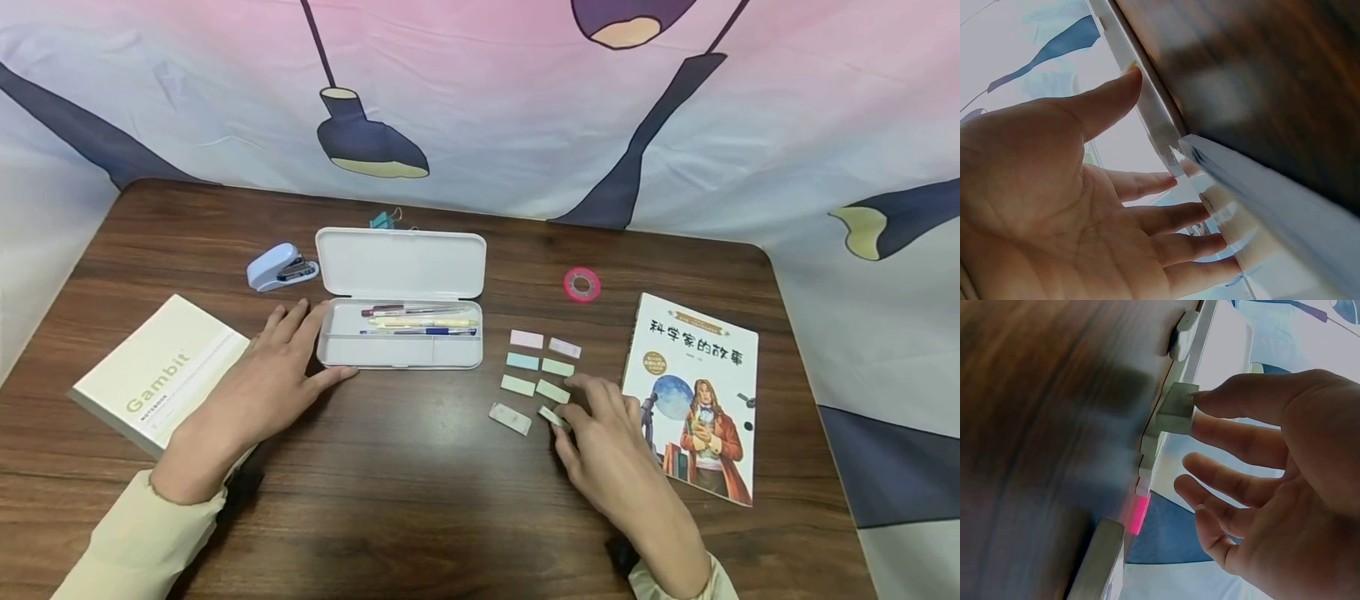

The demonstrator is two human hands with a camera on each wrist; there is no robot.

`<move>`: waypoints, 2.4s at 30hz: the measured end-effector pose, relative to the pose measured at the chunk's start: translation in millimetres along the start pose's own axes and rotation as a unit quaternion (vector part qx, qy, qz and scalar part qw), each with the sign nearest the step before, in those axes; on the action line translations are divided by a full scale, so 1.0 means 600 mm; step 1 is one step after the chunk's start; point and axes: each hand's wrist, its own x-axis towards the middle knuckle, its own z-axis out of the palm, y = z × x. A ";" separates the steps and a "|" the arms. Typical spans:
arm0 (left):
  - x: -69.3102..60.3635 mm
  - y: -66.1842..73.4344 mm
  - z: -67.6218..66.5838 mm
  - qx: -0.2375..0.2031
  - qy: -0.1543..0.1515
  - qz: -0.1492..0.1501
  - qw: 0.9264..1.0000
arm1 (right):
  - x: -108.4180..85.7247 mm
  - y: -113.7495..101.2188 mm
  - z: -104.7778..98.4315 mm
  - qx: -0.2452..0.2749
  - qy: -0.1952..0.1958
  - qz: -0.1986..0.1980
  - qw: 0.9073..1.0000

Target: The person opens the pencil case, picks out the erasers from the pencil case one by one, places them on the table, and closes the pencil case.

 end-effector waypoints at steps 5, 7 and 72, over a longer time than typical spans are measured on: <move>0.001 -0.001 -0.001 -0.002 -0.001 0.001 1.000 | -0.004 0.003 0.001 -0.006 -0.005 -0.006 1.000; 0.000 -0.001 -0.001 -0.002 -0.003 0.001 1.000 | -0.006 0.002 0.001 -0.006 -0.008 -0.005 1.000; 0.066 0.053 -0.106 -0.052 0.060 0.025 0.997 | 0.337 -0.047 0.048 0.220 -0.029 0.089 0.971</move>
